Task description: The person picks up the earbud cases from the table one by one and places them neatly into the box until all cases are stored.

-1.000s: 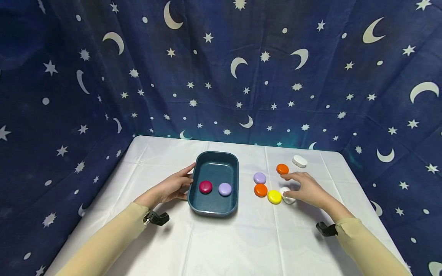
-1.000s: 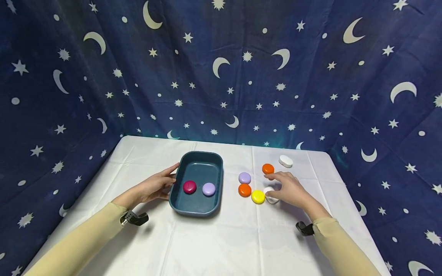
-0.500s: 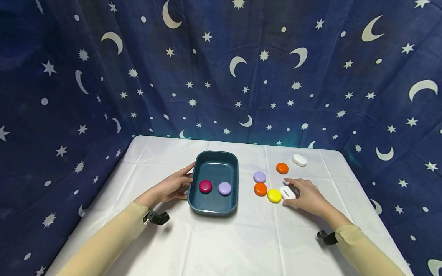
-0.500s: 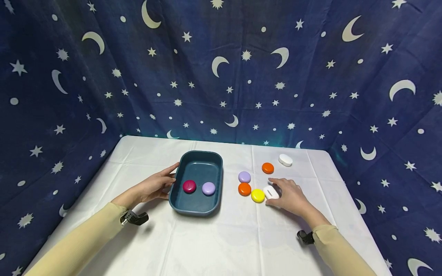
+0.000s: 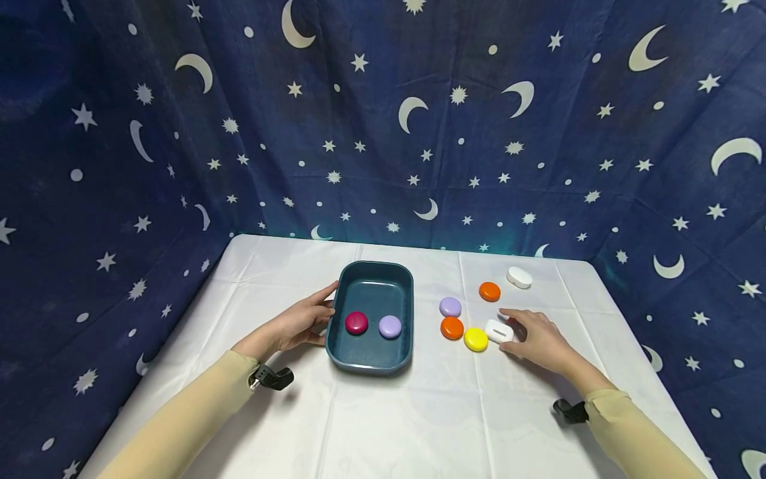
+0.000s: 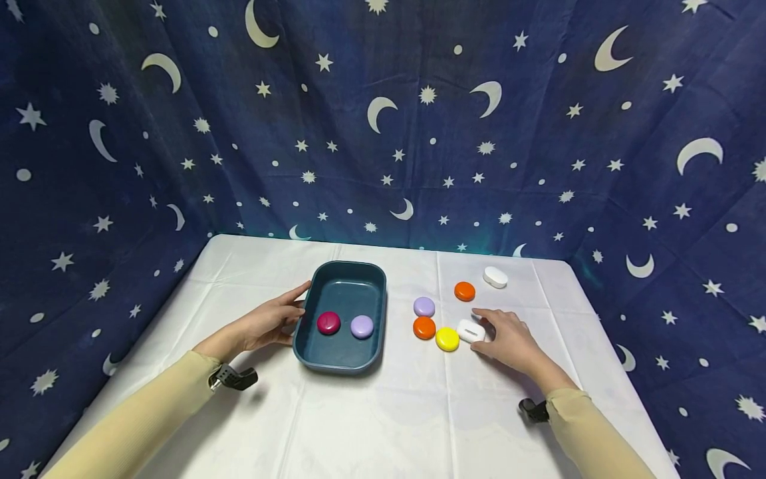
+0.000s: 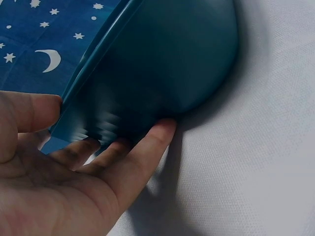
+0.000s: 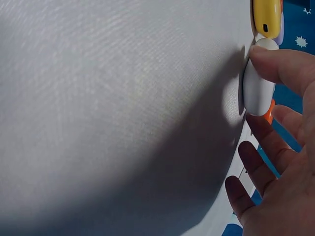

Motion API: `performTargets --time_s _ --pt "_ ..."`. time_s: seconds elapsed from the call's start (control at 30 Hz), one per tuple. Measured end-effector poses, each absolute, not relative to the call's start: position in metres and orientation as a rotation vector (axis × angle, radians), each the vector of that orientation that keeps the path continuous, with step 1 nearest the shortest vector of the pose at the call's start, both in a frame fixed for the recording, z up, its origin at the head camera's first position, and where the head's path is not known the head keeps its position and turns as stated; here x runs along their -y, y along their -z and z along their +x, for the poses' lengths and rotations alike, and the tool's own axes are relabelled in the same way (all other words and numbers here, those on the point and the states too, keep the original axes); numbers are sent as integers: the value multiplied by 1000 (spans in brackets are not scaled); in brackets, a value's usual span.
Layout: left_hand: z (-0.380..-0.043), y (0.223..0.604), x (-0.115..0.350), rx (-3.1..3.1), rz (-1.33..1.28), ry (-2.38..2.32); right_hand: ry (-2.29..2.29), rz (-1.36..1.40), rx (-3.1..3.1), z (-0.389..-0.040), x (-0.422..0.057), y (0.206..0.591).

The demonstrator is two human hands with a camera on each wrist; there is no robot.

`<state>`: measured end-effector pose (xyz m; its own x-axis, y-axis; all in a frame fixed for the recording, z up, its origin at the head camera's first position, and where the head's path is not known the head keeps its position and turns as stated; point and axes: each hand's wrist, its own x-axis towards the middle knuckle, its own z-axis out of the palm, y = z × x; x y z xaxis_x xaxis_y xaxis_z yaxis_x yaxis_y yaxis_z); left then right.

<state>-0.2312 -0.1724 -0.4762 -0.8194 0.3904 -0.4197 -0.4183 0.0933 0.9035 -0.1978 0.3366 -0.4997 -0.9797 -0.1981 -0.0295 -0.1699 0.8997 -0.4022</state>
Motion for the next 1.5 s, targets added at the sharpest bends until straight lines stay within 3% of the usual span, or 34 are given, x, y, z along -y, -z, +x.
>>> performTargets --time_s 1.0,1.5 --pt "-231 475 172 -1774 -35 -1788 808 -292 -2905 -205 -341 495" --pt "-232 476 174 -1771 -38 -1795 985 -393 -2894 -226 -318 468"
